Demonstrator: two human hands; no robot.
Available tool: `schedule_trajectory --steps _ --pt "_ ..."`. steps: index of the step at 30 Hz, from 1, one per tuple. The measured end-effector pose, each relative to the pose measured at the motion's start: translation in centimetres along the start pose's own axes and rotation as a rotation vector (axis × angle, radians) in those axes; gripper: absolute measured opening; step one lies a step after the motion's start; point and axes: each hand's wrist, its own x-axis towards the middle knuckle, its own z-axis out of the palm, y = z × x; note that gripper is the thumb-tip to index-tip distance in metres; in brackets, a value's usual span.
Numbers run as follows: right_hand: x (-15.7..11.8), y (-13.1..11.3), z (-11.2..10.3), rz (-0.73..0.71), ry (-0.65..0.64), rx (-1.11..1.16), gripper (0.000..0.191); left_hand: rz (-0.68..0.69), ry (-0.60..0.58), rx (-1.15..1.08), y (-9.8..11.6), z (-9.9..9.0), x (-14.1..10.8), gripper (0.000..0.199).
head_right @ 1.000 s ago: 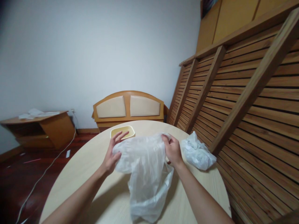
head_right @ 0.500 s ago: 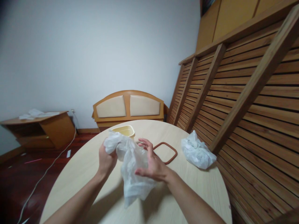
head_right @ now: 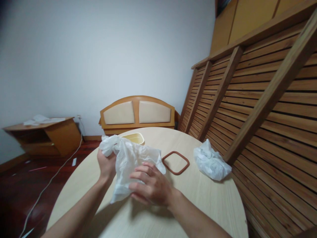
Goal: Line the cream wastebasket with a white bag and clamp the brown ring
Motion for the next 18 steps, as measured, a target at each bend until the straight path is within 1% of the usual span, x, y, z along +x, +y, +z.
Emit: schedule_trajectory --steps 2,4,5,7,10,12,15,18 --pt "0.0 0.5 -0.2 -0.002 -0.006 0.009 0.015 0.006 0.000 0.014 -0.1 0.0 0.1 0.034" --pt "-0.4 1.8 -0.8 0.034 0.025 -0.023 0.015 0.004 0.014 0.018 -0.5 -0.1 0.4 0.033" --pt "-0.8 2.6 -1.2 0.062 0.062 -0.058 0.016 -0.003 0.027 0.015 -0.8 -0.2 0.7 0.033" --pt "-1.9 4.7 -2.2 0.151 0.128 -0.108 0.021 -0.030 0.067 0.000 -1.5 -0.4 1.3 0.034" --pt "-4.0 7.8 -3.6 0.326 0.296 -0.193 0.019 -0.086 0.124 -0.047 -2.5 -0.6 2.1 0.034" --pt "-5.2 9.2 -4.2 0.434 0.421 -0.206 0.017 -0.113 0.136 -0.091 -2.9 -0.6 2.5 0.030" --pt "-6.2 10.6 -4.6 0.563 0.564 -0.180 0.014 -0.144 0.115 -0.142 -3.1 -0.6 2.7 0.023" --pt "-6.5 11.4 -4.6 0.669 0.690 -0.129 0.012 -0.162 0.112 -0.196 -3.0 -0.5 2.6 0.022"
